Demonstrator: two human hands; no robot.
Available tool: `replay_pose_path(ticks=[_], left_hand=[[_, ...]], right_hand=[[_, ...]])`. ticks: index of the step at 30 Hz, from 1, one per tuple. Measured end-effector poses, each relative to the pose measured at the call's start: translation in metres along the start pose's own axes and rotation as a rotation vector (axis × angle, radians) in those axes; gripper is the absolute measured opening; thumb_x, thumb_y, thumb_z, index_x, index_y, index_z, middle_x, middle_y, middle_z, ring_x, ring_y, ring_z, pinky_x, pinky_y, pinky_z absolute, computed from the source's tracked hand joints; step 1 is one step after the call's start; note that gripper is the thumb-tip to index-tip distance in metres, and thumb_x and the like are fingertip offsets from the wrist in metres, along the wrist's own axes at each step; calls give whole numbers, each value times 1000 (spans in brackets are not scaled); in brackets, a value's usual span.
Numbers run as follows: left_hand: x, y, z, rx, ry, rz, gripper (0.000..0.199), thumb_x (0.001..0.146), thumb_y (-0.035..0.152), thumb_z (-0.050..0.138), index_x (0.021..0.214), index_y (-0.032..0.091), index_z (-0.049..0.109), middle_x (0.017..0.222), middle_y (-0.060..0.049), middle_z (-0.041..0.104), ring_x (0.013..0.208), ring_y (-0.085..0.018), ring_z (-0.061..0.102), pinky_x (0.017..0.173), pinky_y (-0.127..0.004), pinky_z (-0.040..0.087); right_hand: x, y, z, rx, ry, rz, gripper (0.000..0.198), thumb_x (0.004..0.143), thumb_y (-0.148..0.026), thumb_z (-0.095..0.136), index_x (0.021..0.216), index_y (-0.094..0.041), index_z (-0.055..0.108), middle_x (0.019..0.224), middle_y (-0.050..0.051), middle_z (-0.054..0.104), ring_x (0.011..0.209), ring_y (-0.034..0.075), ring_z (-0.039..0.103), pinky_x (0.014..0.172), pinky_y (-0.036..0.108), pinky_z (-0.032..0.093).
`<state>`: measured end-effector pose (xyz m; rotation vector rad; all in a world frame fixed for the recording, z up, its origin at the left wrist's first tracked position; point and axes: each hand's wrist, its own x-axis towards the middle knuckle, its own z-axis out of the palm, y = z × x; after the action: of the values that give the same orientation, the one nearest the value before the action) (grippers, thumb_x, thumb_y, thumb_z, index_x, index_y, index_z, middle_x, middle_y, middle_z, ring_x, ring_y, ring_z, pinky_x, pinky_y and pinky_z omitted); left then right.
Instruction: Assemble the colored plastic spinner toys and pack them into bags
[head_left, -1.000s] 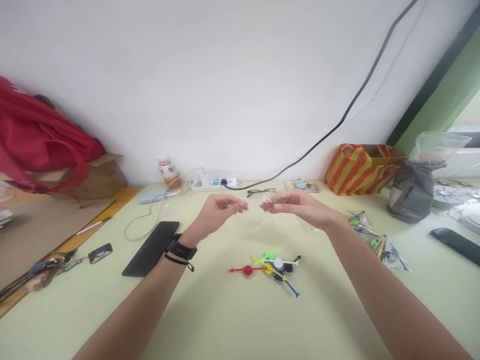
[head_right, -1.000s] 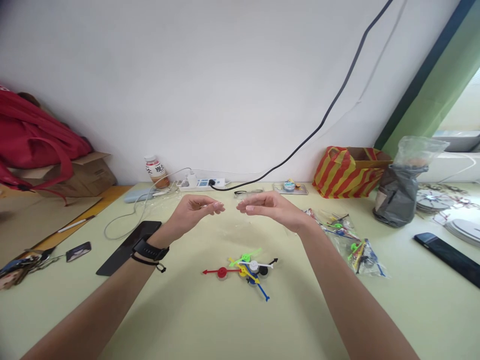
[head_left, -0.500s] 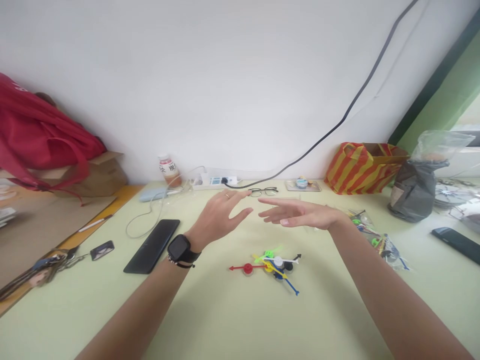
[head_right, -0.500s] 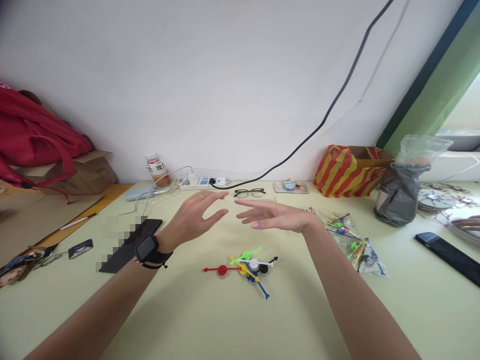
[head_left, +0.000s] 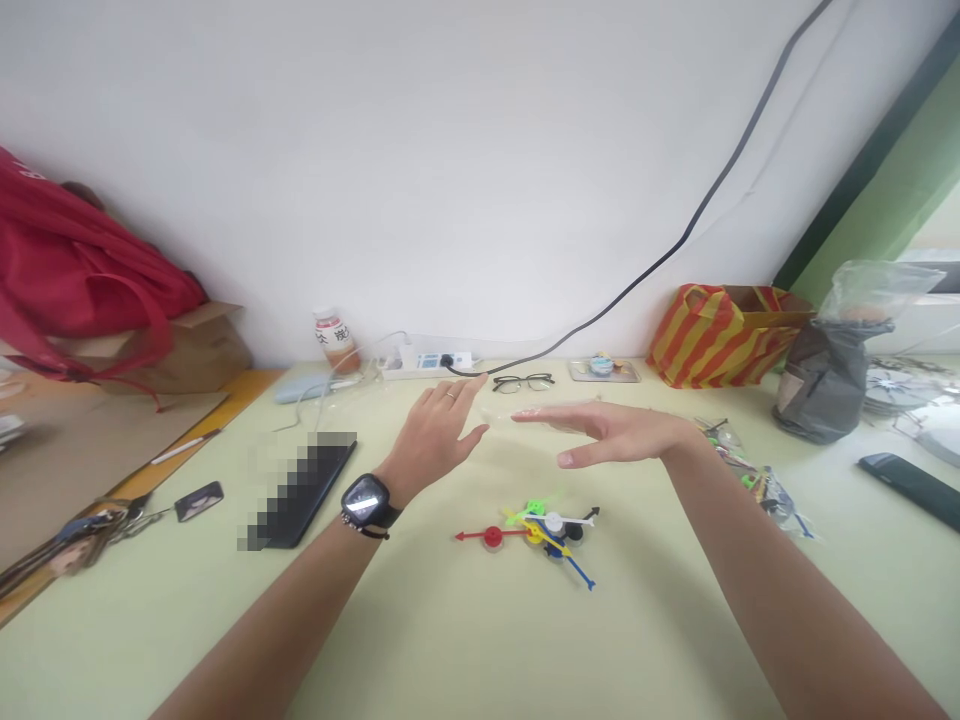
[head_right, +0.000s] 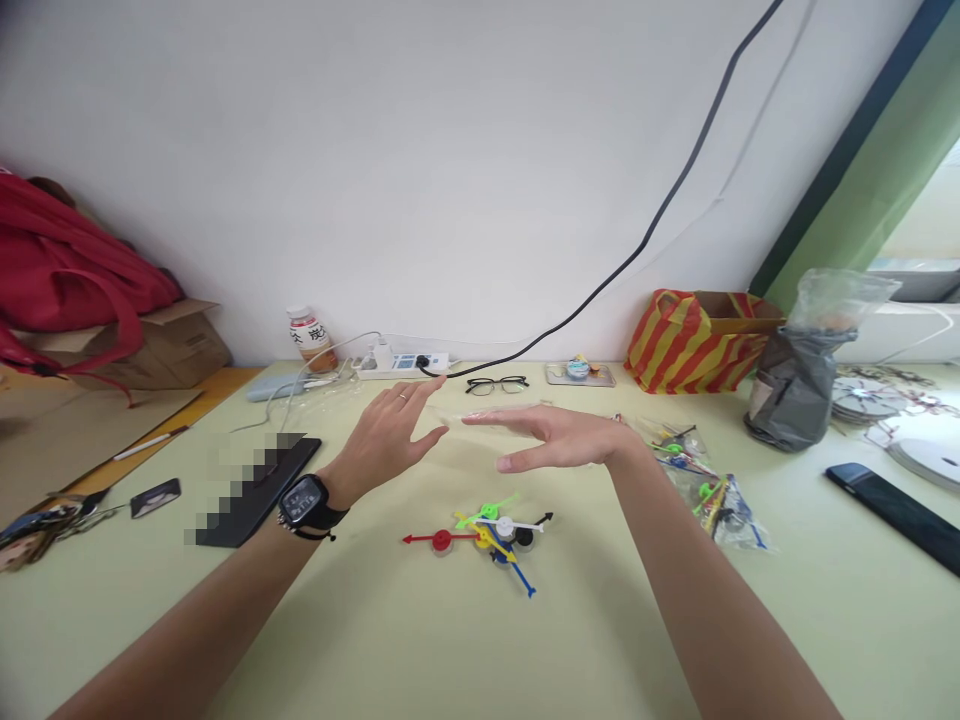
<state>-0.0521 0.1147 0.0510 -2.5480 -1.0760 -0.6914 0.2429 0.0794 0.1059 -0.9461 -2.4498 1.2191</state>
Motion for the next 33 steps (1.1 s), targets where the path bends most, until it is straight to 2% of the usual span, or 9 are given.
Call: replay_pose_path(ticks=[2,5,10,17,21,24,30,33], left_hand=[[0,-3,2,-20,1,31,43,101,27,57,143,21,52,134,-12,66,121,-31,60,99,-44,46],[-1,-6,4,-11,-33,83,22,102,24,53,120,21,67,114,-8,75,105,-28,66,90,-42,47],[0,-4,5,-28,-93,105,21,101,20,52,95,21,73,92,-7,76,90,-25,67,78,-40,45],[1,0,1,-24,-160,90,17,97,17,56,95,21,72,89,-6,76,88,-25,68,77,-39,45],[1,1,-1,6,-193,95,11,94,22,63,101,21,72,93,-6,76,90,-26,69,78,-40,45],[1,2,-2,7,-207,77,16,96,31,66,105,20,72,92,-7,76,90,-27,69,78,-40,46],[2,4,-2,-58,-214,63,17,101,31,60,103,21,74,93,-6,77,89,-25,70,78,-37,47],[1,2,-3,-77,-222,41,18,99,33,64,109,22,73,98,-7,76,91,-25,70,80,-39,50]], right_hand=[[-1,-1,-1,-30,-18,-9,67,94,-53,67,156,-42,43,163,-6,42,153,32,33,128,53,24],[-1,1,1,-75,-26,13,66,94,-53,67,155,-42,45,161,-6,45,151,32,38,127,52,28],[3,2,8,-39,-2,40,69,92,-56,68,155,-37,48,160,-2,47,147,32,44,123,48,36],[1,0,9,-57,-33,102,75,89,-58,71,157,-38,44,162,-1,44,148,33,43,124,49,34],[-3,0,8,-66,-68,147,92,84,-60,75,162,-43,28,166,-4,37,151,33,38,124,48,32],[-3,-2,10,-108,-96,223,101,82,-65,75,163,-45,19,167,-5,34,153,34,35,125,48,30],[4,-7,12,-187,-81,244,85,83,-71,69,158,-42,40,168,-6,30,155,36,29,127,51,26],[5,-4,13,-141,-43,209,82,84,-68,71,157,-45,41,167,-7,33,154,36,31,127,52,26]])
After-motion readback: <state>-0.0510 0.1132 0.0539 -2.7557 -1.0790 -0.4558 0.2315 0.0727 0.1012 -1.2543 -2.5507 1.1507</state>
